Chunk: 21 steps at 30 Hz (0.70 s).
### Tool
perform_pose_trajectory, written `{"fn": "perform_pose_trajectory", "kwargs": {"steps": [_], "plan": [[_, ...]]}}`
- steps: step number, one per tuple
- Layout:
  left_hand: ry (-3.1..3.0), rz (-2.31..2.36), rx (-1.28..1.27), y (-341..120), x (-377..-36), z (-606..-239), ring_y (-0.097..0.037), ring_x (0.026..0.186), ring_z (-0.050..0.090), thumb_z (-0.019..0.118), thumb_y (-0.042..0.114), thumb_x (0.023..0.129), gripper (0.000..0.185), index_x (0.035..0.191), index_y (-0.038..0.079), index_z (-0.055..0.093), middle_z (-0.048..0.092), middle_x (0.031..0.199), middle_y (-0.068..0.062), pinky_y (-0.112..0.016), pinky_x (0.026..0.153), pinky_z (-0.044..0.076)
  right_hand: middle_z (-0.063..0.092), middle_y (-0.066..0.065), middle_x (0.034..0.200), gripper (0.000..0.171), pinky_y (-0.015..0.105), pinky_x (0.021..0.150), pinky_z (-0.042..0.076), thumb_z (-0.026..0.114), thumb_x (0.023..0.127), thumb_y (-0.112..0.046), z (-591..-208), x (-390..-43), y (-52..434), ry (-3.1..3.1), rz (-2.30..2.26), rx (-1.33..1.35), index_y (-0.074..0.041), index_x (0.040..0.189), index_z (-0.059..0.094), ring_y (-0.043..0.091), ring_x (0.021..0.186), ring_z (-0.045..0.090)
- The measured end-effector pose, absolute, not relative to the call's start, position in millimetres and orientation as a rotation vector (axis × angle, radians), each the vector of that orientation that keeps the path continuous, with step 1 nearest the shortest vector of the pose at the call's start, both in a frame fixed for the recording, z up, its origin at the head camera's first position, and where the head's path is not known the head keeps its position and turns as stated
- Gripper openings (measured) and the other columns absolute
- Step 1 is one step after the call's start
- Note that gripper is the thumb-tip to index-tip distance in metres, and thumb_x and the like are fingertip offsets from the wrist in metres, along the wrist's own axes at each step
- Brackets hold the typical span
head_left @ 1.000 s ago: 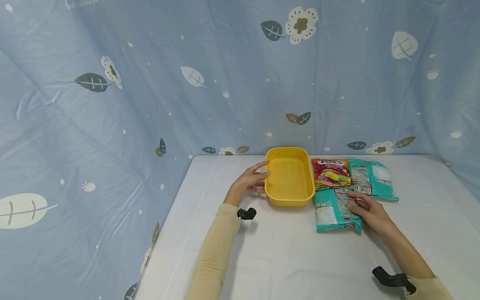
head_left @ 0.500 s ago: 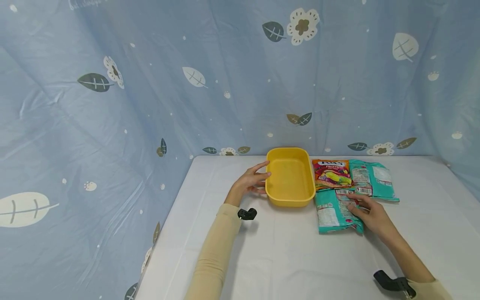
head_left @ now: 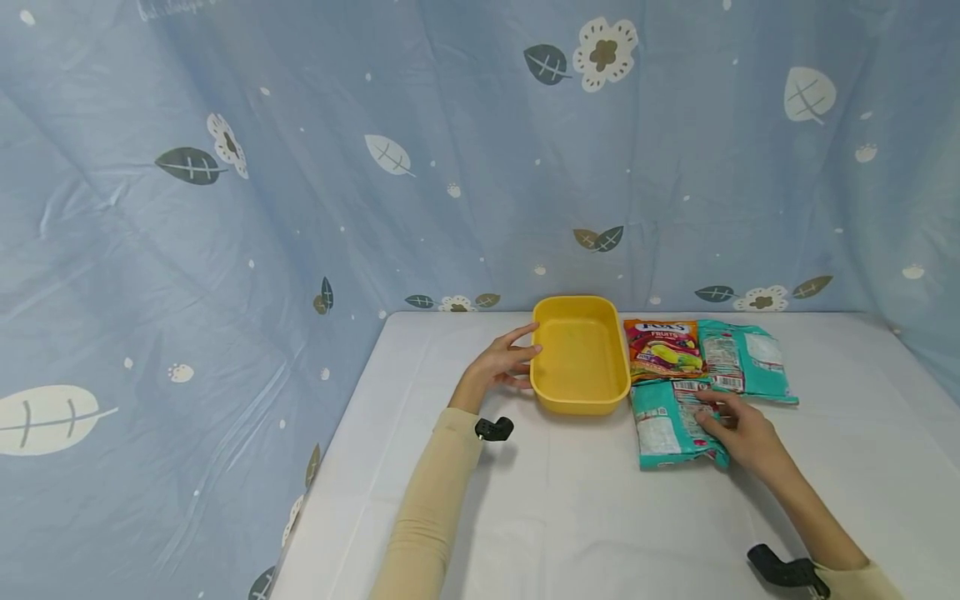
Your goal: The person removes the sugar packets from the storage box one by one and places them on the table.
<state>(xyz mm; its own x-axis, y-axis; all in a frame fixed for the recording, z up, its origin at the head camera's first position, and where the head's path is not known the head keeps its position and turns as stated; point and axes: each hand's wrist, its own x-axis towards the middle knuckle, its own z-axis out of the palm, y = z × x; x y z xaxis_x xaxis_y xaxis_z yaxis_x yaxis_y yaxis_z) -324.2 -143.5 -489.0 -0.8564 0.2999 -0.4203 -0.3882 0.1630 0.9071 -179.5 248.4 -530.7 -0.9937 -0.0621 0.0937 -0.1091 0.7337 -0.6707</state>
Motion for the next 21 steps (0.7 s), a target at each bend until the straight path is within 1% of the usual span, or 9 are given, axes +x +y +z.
{"fn": "perform_pose_trajectory", "kwargs": {"steps": [4, 11, 17, 21], "plan": [[1.932, 1.746, -0.077, -144.6, -324.7, -490.7, -0.03, 0.102, 0.07, 0.069, 0.028, 0.093, 0.057, 0.142, 0.048, 0.046, 0.055, 0.137, -0.012, -0.049, 0.077, 0.063, 0.054, 0.034, 0.129, 0.046, 0.063, 0.082, 0.054, 0.058, 0.1, -0.032, -528.1, -179.6, 245.7, -2.89, 1.033, 0.144, -0.003, 0.135, 0.052, 0.051, 0.105, 0.06], [1.92, 1.751, -0.056, -145.3, -326.3, -492.3, -0.03, 0.103, 0.07, 0.07, 0.03, 0.092, 0.06, 0.143, 0.047, 0.045, 0.056, 0.137, -0.012, -0.048, 0.077, 0.063, 0.055, 0.035, 0.127, 0.046, 0.062, 0.079, 0.054, 0.059, 0.099, -0.031, -522.2, -177.0, 240.8, -2.918, 0.974, 0.128, -0.002, 0.134, 0.053, 0.05, 0.104, 0.06], [1.925, 1.745, -0.054, -145.2, -325.4, -490.3, -0.029, 0.102, 0.071, 0.07, 0.031, 0.091, 0.06, 0.143, 0.047, 0.044, 0.055, 0.138, -0.012, -0.05, 0.079, 0.062, 0.057, 0.035, 0.122, 0.041, 0.061, 0.077, 0.054, 0.062, 0.098, -0.027, -522.3, -178.0, 241.5, -2.885, 0.962, 0.151, -0.002, 0.129, 0.057, 0.048, 0.1, 0.062], [1.924, 1.75, -0.054, -145.1, -325.0, -489.9, -0.029, 0.101, 0.071, 0.07, 0.03, 0.092, 0.059, 0.142, 0.047, 0.046, 0.056, 0.137, -0.011, -0.05, 0.078, 0.062, 0.059, 0.032, 0.116, 0.042, 0.056, 0.073, 0.054, 0.063, 0.097, -0.029, -524.0, -178.7, 242.1, -2.898, 0.952, 0.125, -0.003, 0.129, 0.058, 0.043, 0.096, 0.061]]}}
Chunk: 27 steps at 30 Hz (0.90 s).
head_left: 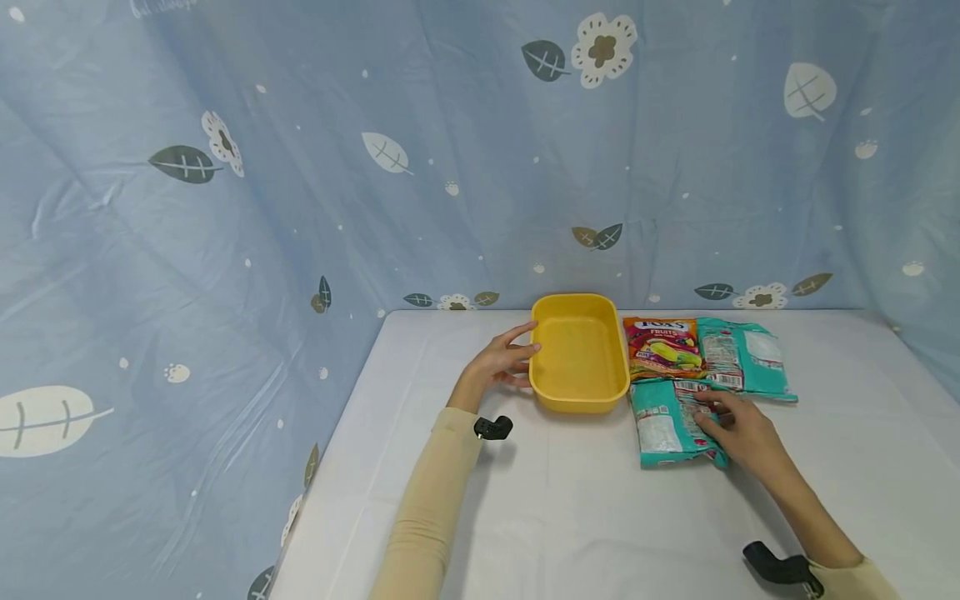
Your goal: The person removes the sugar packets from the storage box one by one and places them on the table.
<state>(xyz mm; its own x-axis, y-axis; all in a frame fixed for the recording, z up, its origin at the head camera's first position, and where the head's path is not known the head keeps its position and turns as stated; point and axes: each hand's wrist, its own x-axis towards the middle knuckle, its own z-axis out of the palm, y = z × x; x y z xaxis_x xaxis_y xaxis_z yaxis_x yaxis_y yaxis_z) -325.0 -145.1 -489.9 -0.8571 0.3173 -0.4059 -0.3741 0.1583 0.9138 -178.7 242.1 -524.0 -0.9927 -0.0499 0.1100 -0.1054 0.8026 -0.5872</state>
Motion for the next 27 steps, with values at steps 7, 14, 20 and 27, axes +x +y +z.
{"fn": "perform_pose_trajectory", "kwargs": {"steps": [7, 14, 20, 27], "plan": [[1.921, 1.752, -0.05, -143.4, -324.8, -489.5, -0.03, 0.103, 0.07, 0.07, 0.03, 0.092, 0.06, 0.143, 0.046, 0.045, 0.056, 0.137, -0.012, -0.048, 0.076, 0.063, 0.06, 0.031, 0.114, 0.043, 0.055, 0.073, 0.054, 0.062, 0.097, -0.03, -523.4, -178.6, 244.5, -2.913, 0.955, 0.116, -0.002, 0.13, 0.057, 0.04, 0.095, 0.063], [1.941, 1.751, -0.045, -141.8, -324.9, -488.9, -0.029, 0.1, 0.071, 0.072, 0.03, 0.09, 0.061, 0.143, 0.045, 0.046, 0.058, 0.135, -0.012, -0.047, 0.076, 0.063, 0.06, 0.031, 0.115, 0.044, 0.053, 0.074, 0.055, 0.062, 0.098, -0.03, -522.0, -178.5, 246.5, -2.917, 0.96, 0.112, -0.001, 0.131, 0.057, 0.039, 0.095, 0.063], [1.948, 1.746, -0.044, -141.9, -324.4, -488.4, -0.028, 0.098, 0.071, 0.07, 0.029, 0.092, 0.059, 0.143, 0.045, 0.046, 0.058, 0.134, -0.012, -0.049, 0.079, 0.062, 0.06, 0.031, 0.116, 0.045, 0.056, 0.077, 0.054, 0.06, 0.098, -0.032, -521.7, -178.6, 247.5, -2.924, 0.968, 0.135, -0.002, 0.131, 0.056, 0.04, 0.097, 0.062], [2.012, 1.726, 0.015, -142.3, -322.1, -486.6, -0.029, 0.096, 0.072, 0.067, 0.027, 0.095, 0.061, 0.148, 0.039, 0.041, 0.056, 0.136, -0.016, -0.048, 0.075, 0.063, 0.057, 0.032, 0.122, 0.049, 0.059, 0.082, 0.053, 0.059, 0.099, -0.036, -520.3, -177.8, 246.7, -2.94, 0.974, 0.176, -0.002, 0.134, 0.054, 0.043, 0.103, 0.06]]}}
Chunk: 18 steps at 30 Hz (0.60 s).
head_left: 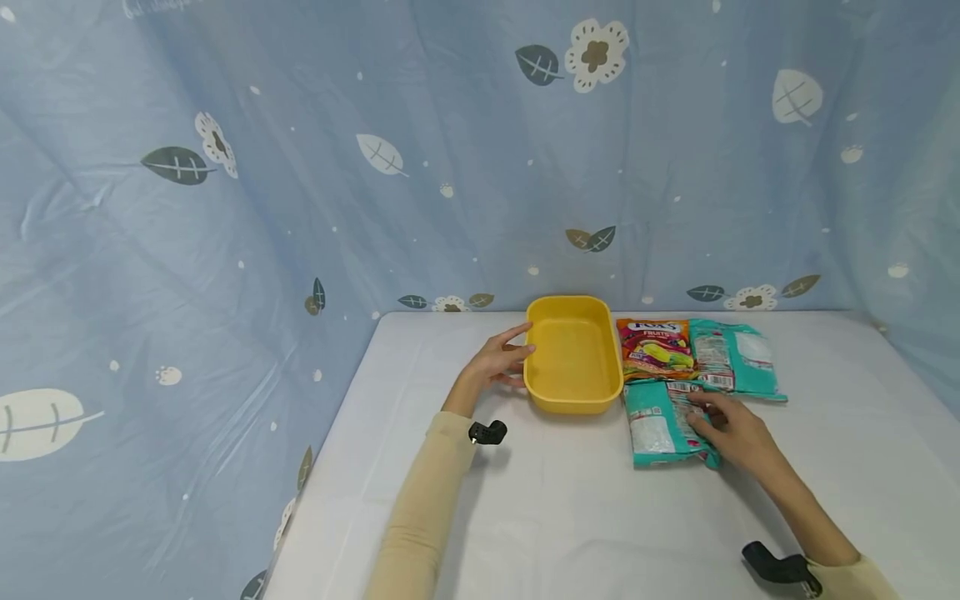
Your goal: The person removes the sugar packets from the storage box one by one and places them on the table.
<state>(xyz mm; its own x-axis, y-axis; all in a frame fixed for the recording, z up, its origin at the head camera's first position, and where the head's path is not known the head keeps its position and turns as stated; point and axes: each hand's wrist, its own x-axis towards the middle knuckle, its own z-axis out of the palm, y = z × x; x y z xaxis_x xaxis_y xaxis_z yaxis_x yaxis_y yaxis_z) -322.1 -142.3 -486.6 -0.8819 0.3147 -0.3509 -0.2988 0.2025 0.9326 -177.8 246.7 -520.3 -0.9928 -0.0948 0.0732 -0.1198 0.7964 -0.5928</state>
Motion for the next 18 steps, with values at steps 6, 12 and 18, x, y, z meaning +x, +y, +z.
{"fn": "perform_pose_trajectory", "kwargs": {"steps": [6, 12, 18], "plan": [[2.269, 1.631, 0.173, -140.2, -317.6, -482.6, -0.033, 0.1, 0.071, 0.062, 0.03, 0.097, 0.062, 0.153, 0.032, 0.035, 0.05, 0.139, -0.02, -0.044, 0.065, 0.064, 0.057, 0.032, 0.124, 0.049, 0.059, 0.084, 0.054, 0.061, 0.098, -0.033, -511.9, -180.4, 246.2, -2.953, 0.958, 0.249, 0.001, 0.133, 0.055, 0.043, 0.103, 0.061], [2.624, 1.44, 0.192, -146.5, -310.5, -480.1, -0.034, 0.094, 0.07, 0.054, 0.051, 0.098, 0.065, 0.154, 0.027, 0.032, 0.057, 0.135, -0.017, -0.044, 0.065, 0.064, 0.063, 0.031, 0.114, 0.047, 0.059, 0.08, 0.056, 0.066, 0.094, -0.029, -501.3, -193.2, 244.1, -2.927, 0.947, 0.345, 0.004, 0.127, 0.059, 0.043, 0.096, 0.064], [2.995, 1.0, 0.191, -153.4, -300.3, -472.8, -0.035, 0.113, 0.063, 0.046, 0.065, 0.095, 0.069, 0.152, 0.03, 0.036, 0.057, 0.139, -0.012, -0.056, 0.089, 0.054, 0.055, 0.039, 0.119, 0.06, 0.067, 0.072, 0.052, 0.068, 0.091, -0.044, -493.9, -203.9, 248.2, -2.86, 0.723, 0.23, 0.002, 0.128, 0.058, 0.053, 0.1, 0.057]]}}
